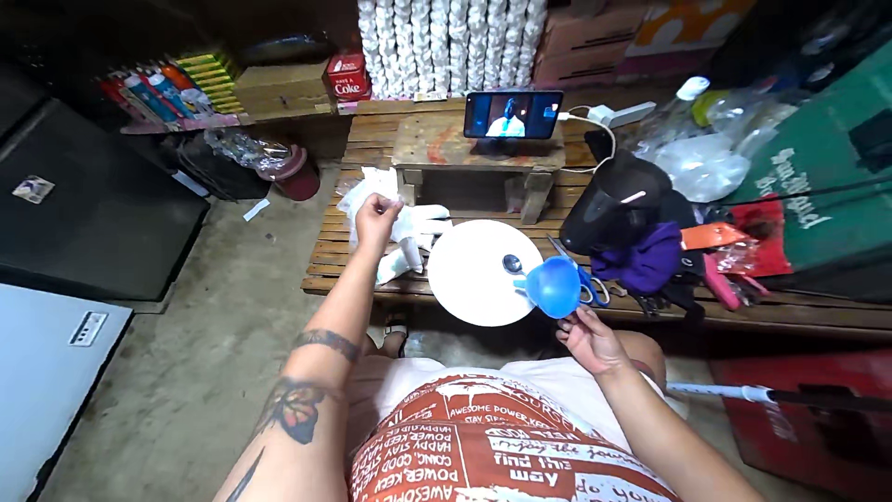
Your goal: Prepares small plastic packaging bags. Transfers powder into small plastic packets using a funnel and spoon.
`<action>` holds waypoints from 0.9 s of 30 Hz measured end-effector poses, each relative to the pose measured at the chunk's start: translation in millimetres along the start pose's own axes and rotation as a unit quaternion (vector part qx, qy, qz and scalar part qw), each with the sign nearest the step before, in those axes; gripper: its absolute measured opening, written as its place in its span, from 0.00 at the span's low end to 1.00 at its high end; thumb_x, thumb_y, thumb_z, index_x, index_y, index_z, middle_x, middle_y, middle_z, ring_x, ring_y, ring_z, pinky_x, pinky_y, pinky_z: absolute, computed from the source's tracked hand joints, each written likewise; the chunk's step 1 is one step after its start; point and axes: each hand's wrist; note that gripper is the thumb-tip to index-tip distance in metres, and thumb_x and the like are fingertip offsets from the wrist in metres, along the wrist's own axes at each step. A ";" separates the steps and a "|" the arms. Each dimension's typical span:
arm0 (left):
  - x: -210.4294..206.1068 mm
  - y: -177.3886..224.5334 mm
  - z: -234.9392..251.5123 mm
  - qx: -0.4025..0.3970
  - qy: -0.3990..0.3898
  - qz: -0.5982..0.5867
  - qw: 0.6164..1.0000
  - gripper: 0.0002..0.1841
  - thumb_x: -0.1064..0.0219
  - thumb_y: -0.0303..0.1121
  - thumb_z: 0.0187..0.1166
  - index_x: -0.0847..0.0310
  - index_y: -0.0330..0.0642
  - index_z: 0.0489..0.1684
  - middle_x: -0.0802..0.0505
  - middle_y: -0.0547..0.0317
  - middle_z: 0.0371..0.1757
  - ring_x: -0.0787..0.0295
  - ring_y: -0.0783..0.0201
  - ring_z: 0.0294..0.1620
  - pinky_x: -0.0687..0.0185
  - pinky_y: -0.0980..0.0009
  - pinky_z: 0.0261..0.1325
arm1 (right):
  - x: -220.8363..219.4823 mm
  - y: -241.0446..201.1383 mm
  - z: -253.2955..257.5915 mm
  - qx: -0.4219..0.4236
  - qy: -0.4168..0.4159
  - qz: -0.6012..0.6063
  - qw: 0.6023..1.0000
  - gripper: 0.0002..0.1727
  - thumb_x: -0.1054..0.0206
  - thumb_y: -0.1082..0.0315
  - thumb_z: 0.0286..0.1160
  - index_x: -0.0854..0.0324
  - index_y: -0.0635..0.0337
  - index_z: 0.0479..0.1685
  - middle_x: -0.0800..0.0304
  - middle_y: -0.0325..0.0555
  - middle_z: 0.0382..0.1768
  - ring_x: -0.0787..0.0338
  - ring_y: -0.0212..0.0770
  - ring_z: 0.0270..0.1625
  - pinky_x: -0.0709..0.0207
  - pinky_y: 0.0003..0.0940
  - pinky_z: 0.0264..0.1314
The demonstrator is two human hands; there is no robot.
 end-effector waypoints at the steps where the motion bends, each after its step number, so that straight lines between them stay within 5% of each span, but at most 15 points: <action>1: -5.5 -2.5 10.9 0.012 0.003 0.033 0.999 0.14 0.27 0.33 0.77 0.19 0.28 0.48 0.09 0.43 0.47 0.11 0.56 0.45 0.15 0.56 0.53 | -0.6 0.7 0.6 -0.002 0.005 -0.002 1.000 0.08 0.50 0.63 0.86 0.24 0.45 0.47 0.13 0.34 0.35 0.14 0.30 0.31 0.20 0.25 0.32; 5: -21.8 4.9 40.5 0.054 0.002 0.147 0.988 0.17 0.28 0.40 0.79 0.14 0.33 0.53 0.11 0.39 0.51 0.15 0.44 0.56 0.24 0.43 0.65 | -0.3 2.8 1.4 0.013 0.022 -0.004 1.000 0.09 0.51 0.63 0.87 0.24 0.44 0.45 0.17 0.31 0.29 0.18 0.28 0.27 0.22 0.24 0.29; 11: -31.7 -1.7 64.4 0.132 -0.002 0.075 0.988 0.18 0.32 0.40 0.84 0.19 0.37 0.63 0.11 0.41 0.50 0.11 0.50 0.41 0.13 0.51 0.48 | 6.5 1.8 -0.3 0.020 0.020 0.010 1.000 0.08 0.48 0.63 0.86 0.23 0.43 0.44 0.18 0.31 0.27 0.20 0.27 0.25 0.23 0.23 0.28; 18: -16.8 -16.6 52.5 0.149 -0.005 -0.050 0.988 0.24 0.36 0.37 0.87 0.30 0.39 0.80 0.12 0.41 0.57 0.11 0.52 0.47 0.14 0.54 0.49 | 7.2 4.6 4.7 0.008 0.012 0.008 1.000 0.07 0.47 0.63 0.86 0.23 0.43 0.44 0.17 0.30 0.28 0.18 0.27 0.25 0.22 0.23 0.29; 24: 52.9 -27.0 34.5 0.041 0.034 -0.043 0.998 0.22 0.43 0.39 0.90 0.30 0.35 0.77 0.12 0.42 0.60 0.10 0.56 0.48 0.14 0.58 0.47 | 5.3 3.7 4.2 0.013 0.017 0.011 1.000 0.08 0.45 0.61 0.85 0.21 0.41 0.43 0.15 0.30 0.28 0.17 0.27 0.26 0.21 0.24 0.30; 27: 105.0 -60.3 21.0 0.058 0.105 -0.012 0.993 0.22 0.45 0.35 0.90 0.31 0.30 0.77 0.15 0.37 0.65 0.12 0.53 0.55 0.15 0.56 0.55 | 2.1 1.4 1.7 0.016 0.022 0.015 1.000 0.08 0.46 0.60 0.85 0.20 0.40 0.41 0.15 0.29 0.28 0.17 0.27 0.26 0.21 0.24 0.30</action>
Point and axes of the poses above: each hand's wrist, its own z-axis towards the middle knuckle, its own x-axis out of the back of the hand, y = z × x
